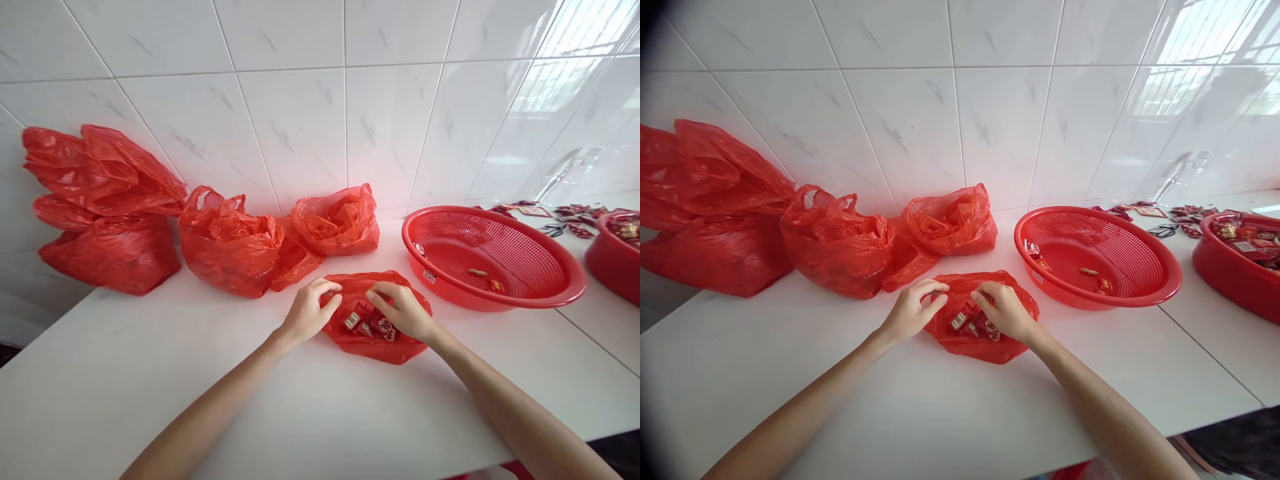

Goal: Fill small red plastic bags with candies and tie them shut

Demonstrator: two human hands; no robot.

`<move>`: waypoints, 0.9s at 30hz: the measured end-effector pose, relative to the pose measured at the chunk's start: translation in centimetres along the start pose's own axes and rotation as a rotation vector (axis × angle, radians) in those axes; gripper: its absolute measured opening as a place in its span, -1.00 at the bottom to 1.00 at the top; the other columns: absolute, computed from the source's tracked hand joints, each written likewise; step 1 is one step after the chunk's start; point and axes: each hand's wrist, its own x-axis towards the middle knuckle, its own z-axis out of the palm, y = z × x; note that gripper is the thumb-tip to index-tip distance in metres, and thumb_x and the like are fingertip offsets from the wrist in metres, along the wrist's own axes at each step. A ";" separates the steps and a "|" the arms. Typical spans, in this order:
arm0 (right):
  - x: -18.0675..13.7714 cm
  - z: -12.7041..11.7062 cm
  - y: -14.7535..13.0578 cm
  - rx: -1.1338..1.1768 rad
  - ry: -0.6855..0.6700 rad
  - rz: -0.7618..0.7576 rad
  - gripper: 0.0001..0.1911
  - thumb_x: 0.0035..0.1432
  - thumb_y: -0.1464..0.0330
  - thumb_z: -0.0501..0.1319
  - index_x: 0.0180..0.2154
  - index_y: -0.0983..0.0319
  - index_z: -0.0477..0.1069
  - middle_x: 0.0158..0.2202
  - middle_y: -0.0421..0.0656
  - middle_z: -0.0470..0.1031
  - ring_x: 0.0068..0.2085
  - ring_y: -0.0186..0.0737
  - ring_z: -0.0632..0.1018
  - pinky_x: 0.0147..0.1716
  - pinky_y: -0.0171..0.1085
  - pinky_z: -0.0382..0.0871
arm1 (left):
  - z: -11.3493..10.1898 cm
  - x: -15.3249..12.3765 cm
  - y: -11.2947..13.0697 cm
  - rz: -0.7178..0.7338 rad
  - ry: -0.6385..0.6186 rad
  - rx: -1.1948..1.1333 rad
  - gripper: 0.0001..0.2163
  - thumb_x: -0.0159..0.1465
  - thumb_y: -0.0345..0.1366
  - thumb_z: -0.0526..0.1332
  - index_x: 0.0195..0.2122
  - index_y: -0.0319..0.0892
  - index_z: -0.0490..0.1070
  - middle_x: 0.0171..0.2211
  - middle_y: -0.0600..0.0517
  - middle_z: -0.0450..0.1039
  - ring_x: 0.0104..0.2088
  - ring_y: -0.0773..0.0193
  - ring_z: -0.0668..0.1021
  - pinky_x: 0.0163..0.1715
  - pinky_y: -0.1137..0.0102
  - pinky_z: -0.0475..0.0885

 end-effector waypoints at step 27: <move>0.3 -6.3 1.9 -0.283 -0.148 -0.055 -0.89 0.14 0.41 0.18 -0.45 0.17 0.38 -0.37 -0.16 0.48 -0.46 -0.25 0.41 -0.47 -0.26 0.31 | -6.2 1.4 0.8 -0.184 -0.021 0.563 -0.56 0.18 -0.42 0.16 0.11 -0.18 0.49 -0.18 -0.08 0.52 -0.23 0.11 0.59 -0.12 0.27 0.49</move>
